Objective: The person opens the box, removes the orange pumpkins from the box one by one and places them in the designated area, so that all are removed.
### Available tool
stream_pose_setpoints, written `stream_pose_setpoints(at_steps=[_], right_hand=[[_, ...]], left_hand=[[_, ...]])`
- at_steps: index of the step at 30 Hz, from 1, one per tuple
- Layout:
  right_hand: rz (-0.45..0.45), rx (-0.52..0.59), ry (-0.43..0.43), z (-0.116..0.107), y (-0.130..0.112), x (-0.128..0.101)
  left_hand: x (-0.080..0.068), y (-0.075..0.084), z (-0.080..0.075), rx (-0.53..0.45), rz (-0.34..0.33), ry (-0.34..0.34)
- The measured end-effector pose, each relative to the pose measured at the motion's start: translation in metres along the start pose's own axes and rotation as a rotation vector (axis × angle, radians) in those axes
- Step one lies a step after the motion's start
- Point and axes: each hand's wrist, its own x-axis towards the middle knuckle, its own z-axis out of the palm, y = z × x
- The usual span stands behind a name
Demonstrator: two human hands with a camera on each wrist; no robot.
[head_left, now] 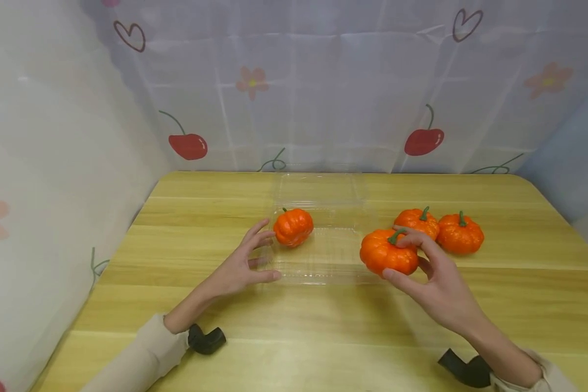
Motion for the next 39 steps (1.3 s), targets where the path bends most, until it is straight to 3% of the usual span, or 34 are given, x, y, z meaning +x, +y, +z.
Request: stream_pose_setpoints(at_steps=[20, 39], right_hand=[[0.174, -0.078, 0.080, -0.026, 0.038, -0.017], [0.243, -0.167, 0.006, -0.039, 0.062, -0.017]], left_hand=[[-0.001, 0.000, 0.000, 0.005, 0.001, 0.004], [-0.001, -0.001, -0.001, -0.015, -0.004, -0.004]])
